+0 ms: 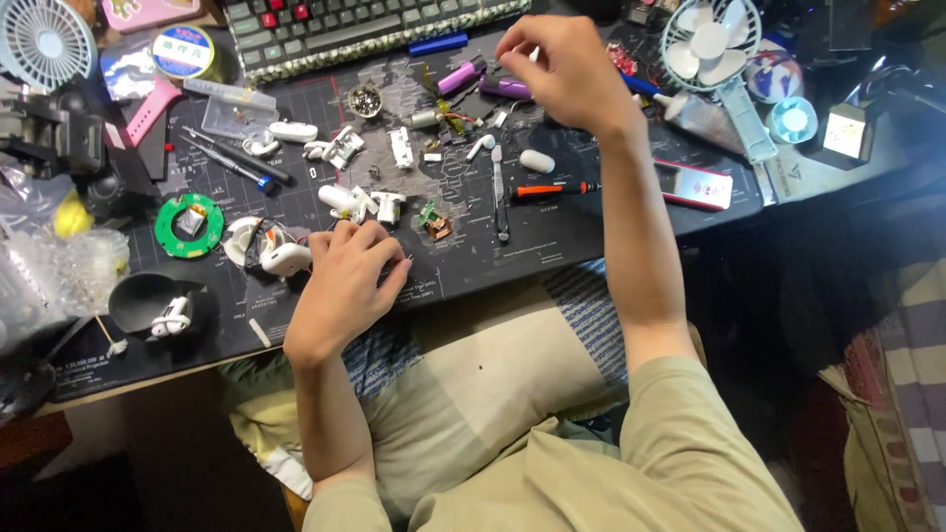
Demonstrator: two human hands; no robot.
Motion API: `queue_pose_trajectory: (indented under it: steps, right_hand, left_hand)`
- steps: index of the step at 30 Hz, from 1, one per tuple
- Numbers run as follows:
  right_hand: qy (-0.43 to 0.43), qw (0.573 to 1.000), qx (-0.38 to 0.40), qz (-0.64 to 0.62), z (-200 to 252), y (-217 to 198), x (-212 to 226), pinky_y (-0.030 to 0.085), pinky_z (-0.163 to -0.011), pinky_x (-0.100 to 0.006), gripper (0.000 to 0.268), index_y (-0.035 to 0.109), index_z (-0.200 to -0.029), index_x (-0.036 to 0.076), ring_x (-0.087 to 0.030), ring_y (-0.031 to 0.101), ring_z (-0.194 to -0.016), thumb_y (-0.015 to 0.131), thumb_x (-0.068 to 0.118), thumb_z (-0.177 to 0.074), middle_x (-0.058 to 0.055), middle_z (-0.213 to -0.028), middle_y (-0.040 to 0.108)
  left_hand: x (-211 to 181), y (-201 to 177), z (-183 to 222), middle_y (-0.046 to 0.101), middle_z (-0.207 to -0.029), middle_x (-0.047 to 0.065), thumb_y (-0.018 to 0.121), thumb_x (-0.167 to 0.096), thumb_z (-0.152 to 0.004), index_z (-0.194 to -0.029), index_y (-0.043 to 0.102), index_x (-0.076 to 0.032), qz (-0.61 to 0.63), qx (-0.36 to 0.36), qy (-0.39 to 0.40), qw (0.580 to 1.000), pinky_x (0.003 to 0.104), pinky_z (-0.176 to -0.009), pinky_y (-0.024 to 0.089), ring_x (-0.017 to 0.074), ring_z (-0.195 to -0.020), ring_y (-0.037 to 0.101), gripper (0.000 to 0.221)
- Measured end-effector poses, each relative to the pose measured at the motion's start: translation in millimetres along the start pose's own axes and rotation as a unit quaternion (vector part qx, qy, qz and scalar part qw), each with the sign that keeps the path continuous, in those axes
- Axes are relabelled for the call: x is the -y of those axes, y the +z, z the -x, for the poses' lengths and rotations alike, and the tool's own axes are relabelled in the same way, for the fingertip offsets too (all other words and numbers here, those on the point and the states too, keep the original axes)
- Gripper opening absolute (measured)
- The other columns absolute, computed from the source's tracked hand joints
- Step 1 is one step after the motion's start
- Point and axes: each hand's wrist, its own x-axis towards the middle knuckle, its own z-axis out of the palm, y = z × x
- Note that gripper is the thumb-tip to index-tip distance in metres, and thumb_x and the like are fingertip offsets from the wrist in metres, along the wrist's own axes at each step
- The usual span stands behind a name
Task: Repairing or assembling small electronic components, specifically internal parts of a wireless earbud, on a workbench.
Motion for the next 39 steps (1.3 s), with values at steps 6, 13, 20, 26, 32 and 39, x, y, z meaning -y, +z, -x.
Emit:
queue_pose_trajectory:
  steps: [6,13,20,26,32,39]
  right_hand:
    - [0.018,1.0,-0.007,0.003,1,-2,4,0.053,-0.073,-0.034,0.011,0.08,-0.113,0.0,-0.021,0.071,-0.092,0.069,0.002,-0.113,-0.013,-0.106,0.08]
    - [0.048,0.994,0.094,0.005,1,2,14,0.054,-0.073,-0.034,0.016,0.079,-0.095,0.007,-0.016,0.066,-0.081,0.083,0.016,-0.107,-0.006,-0.091,0.076]
    - [0.124,0.951,0.228,0.169,0,19,29,0.028,-0.109,-0.052,0.039,0.082,-0.087,0.019,-0.027,0.053,-0.104,0.09,0.056,-0.094,-0.001,-0.091,0.068]
    - [0.081,0.953,0.224,0.187,4,37,20,0.029,-0.11,-0.055,0.037,0.079,-0.082,0.014,-0.029,0.057,-0.104,0.087,0.046,-0.098,0.0,-0.082,0.073]
    - [-0.063,0.983,0.166,-0.04,3,40,28,0.052,-0.067,-0.023,0.021,0.062,-0.088,0.01,-0.014,0.061,-0.072,0.081,0.005,-0.097,-0.004,-0.082,0.068]
    - [-0.125,0.974,0.077,-0.17,6,84,39,0.055,-0.072,-0.038,0.026,0.073,-0.103,0.014,-0.022,0.07,-0.071,0.095,0.016,-0.088,-0.003,-0.083,0.079]
  left_hand:
    - [-4,0,-4,0.067,-0.104,-0.002,0.068,-0.034,-0.112,-0.094,0.071,-0.014,-0.036,0.0,-0.031,0.999,0.047,-0.09,0.035,0.0266,-0.1,0.056,0.027]
    - [0,3,-5,0.064,-0.099,0.001,0.075,-0.031,-0.107,-0.092,0.062,-0.014,-0.03,-0.024,-0.042,0.998,0.048,-0.09,0.036,0.0286,-0.1,0.058,0.026]
    - [1,-1,-11,0.066,-0.098,0.005,0.07,-0.018,-0.11,-0.096,0.064,-0.009,0.021,-0.039,-0.027,0.999,0.045,-0.081,0.044,0.0292,-0.087,0.061,0.018]
    - [-11,-6,-23,0.069,-0.102,0.008,0.078,-0.013,-0.107,-0.104,0.067,-0.007,0.049,-0.151,0.024,0.987,0.044,-0.084,0.044,0.0296,-0.092,0.063,0.012]
    - [-30,8,-51,0.07,-0.117,0.014,0.08,-0.003,-0.107,-0.113,0.067,-0.003,0.039,-0.31,0.097,0.945,0.043,-0.088,0.048,0.0322,-0.098,0.065,0.014]
    - [-17,24,-65,0.076,-0.11,0.006,0.089,-0.002,-0.098,-0.113,0.075,-0.011,0.025,-0.398,0.107,0.911,0.038,-0.083,0.053,0.0284,-0.096,0.073,0.022]
